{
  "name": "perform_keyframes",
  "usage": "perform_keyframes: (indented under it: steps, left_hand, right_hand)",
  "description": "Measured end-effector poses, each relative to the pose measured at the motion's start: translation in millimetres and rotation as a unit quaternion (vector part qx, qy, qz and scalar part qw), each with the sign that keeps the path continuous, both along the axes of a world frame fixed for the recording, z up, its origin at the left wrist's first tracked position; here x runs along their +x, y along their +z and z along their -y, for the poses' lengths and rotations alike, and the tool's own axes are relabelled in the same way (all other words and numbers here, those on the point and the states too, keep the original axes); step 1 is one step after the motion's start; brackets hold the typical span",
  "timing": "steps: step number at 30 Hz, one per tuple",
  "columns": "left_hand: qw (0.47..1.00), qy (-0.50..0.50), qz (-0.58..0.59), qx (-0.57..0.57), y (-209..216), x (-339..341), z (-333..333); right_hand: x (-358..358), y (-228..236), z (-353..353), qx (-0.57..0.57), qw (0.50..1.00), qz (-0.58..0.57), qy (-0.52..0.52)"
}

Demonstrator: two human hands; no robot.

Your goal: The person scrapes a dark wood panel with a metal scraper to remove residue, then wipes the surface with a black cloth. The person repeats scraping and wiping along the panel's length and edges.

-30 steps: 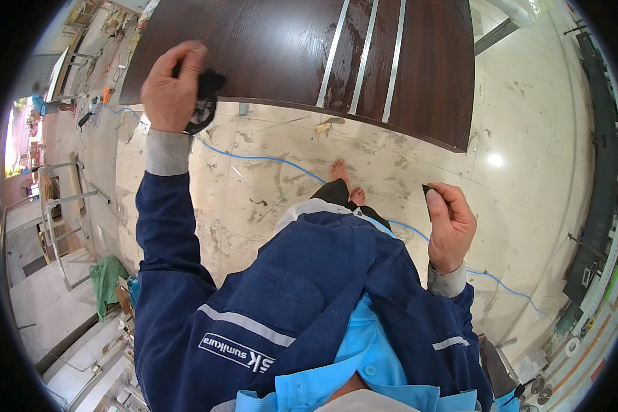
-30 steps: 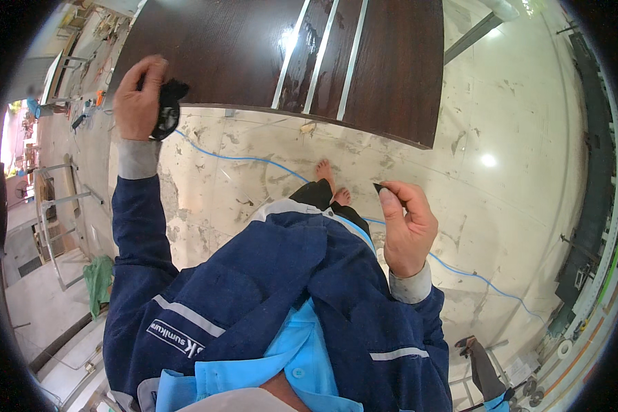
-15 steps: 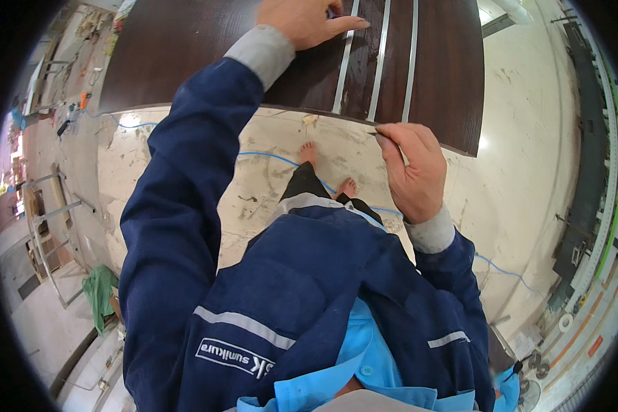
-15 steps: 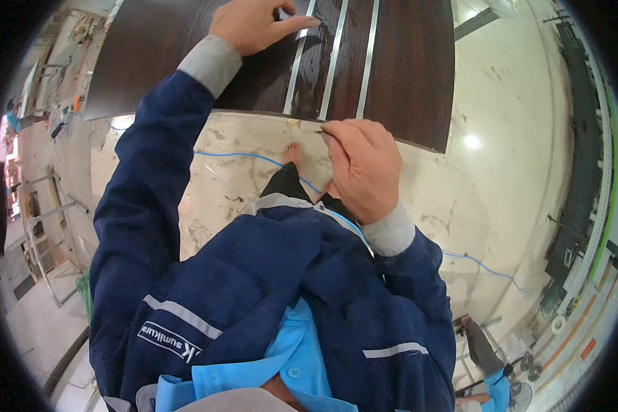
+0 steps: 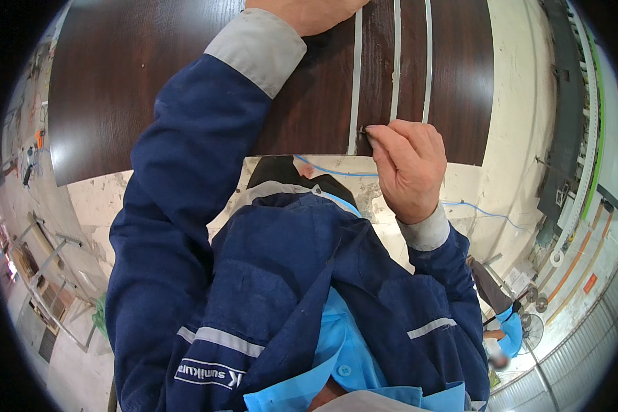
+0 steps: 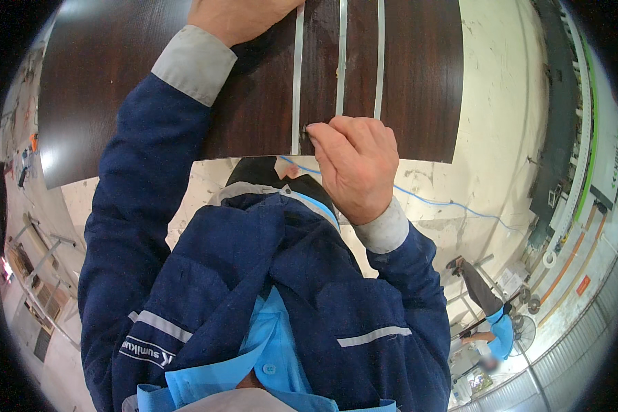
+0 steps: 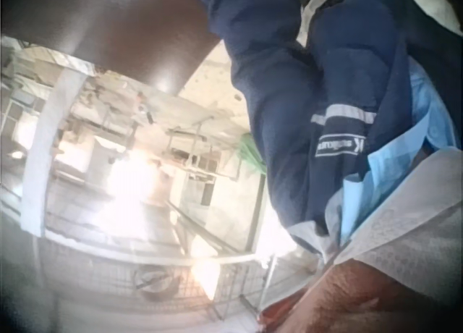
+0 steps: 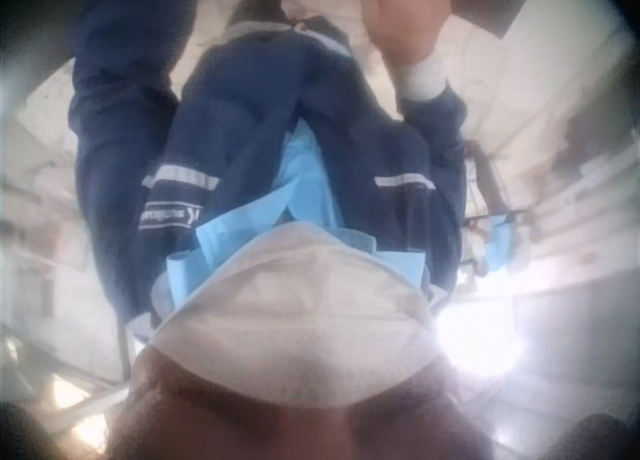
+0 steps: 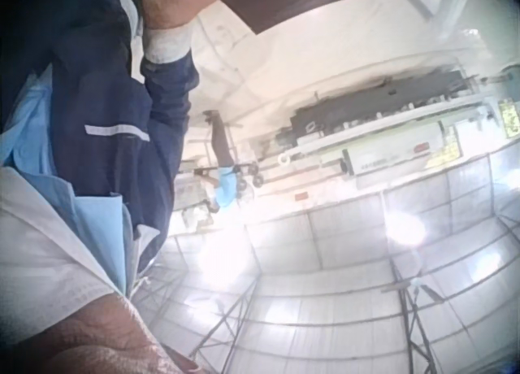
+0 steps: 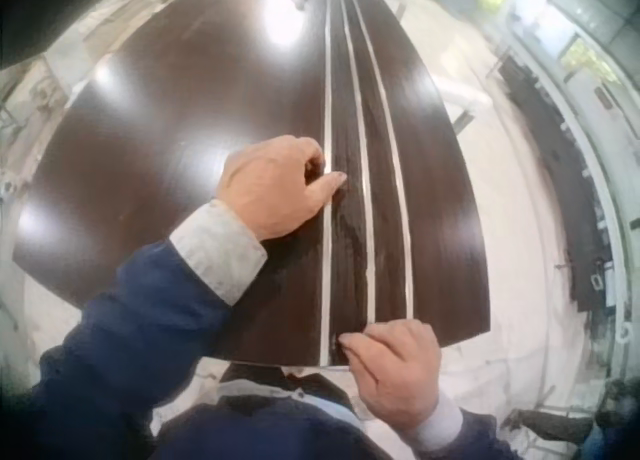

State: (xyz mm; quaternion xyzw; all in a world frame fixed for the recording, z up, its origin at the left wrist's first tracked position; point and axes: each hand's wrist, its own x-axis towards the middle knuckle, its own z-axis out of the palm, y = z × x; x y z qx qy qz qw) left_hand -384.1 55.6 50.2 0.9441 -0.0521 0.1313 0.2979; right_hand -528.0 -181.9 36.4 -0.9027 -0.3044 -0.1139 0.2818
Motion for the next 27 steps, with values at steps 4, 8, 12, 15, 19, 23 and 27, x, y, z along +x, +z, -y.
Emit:
perform_keyframes:
  steps: [4, 8, 12, 15, 19, 23, 27]
  left_hand:
    - [1.0, -0.01, 0.013, 0.008, -1, 2, -1]
    - [0.999, -0.006, 0.028, 0.03, -5, 4, -1]
    - [0.999, -0.005, 0.028, 0.037, -7, 4, -1]
    - [0.996, 0.003, 0.057, 0.062, -7, 4, -1]
    - [0.998, -0.007, 0.045, 0.052, -9, 3, -2]
    - [0.997, -0.006, 0.051, 0.053, -8, 2, -2]
    - [0.999, -0.004, 0.017, 0.049, -3, 1, -2]
  right_hand:
    - [-5, 0, 0, -0.012, 1.0, 0.01, 0.007]
    - [-11, 3, 3, -0.032, 0.999, 0.008, 0.022]
    - [-6, -3, 2, -0.018, 0.999, 0.041, 0.02]
    - [0, -9, 0, -0.02, 0.999, 0.036, -0.001]
    - [-2, -9, 2, -0.03, 0.998, 0.05, 0.022]
    - [-6, -8, 6, -0.032, 0.998, 0.041, 0.037]
    - [-6, -9, 9, -0.028, 0.998, 0.044, 0.04]
